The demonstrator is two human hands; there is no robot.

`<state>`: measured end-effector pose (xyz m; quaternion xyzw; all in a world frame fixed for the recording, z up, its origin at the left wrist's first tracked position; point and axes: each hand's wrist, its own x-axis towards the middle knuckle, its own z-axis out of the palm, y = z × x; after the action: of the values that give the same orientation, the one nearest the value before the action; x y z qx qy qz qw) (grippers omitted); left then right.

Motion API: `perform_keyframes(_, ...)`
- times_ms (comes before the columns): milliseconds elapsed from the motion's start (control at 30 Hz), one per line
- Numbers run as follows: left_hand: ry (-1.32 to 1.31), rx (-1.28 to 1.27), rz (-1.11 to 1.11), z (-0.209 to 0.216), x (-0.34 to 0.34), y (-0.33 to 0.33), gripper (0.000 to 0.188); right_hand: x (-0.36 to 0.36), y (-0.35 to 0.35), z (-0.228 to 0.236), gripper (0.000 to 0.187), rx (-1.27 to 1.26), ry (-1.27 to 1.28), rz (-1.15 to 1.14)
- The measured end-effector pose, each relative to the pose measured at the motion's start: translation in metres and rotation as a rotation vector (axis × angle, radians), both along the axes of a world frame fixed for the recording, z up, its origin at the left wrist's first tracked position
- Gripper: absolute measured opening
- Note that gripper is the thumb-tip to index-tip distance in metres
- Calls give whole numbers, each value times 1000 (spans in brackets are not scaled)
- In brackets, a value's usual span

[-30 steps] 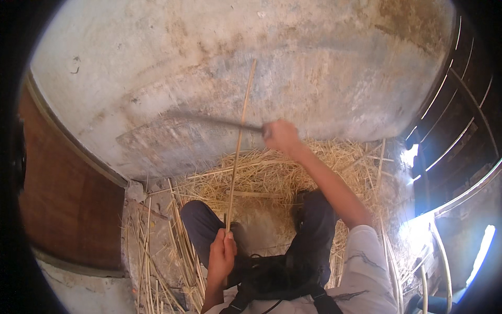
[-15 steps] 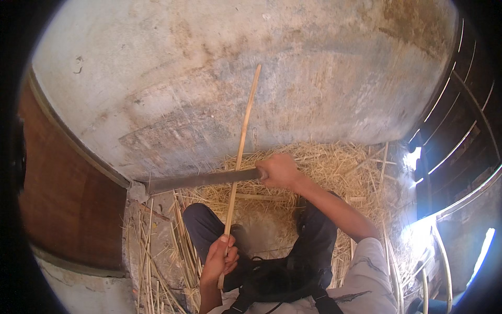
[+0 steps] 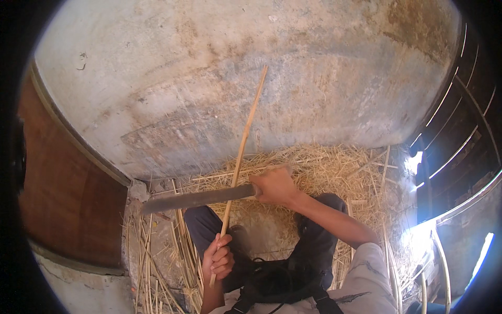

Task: The person uses a utility knife and a larger blade to shave and whittle a thin wooden rod. The person holds the rod in one hand and uses the other hand to scrape layers of wood from the surface, creating shavings on the ground.

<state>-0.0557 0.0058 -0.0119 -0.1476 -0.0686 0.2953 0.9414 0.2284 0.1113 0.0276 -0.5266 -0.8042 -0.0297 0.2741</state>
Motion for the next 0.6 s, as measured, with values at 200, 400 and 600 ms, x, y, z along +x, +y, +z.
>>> perform_keyframes(200, -212, -94, -30, -4, 12, -2, 34, 23, 34, -28, 15, -55, 110, -110)
perform_keyframes(400, -141, -38, -26, -15, 8, -2, 35, 41, 66, 1, 19, -278, 401, -306)
perform_keyframes(600, 653, 335, -157, 6, 8, 1, 40, 52, 54, 8, 22, -252, 293, -366)
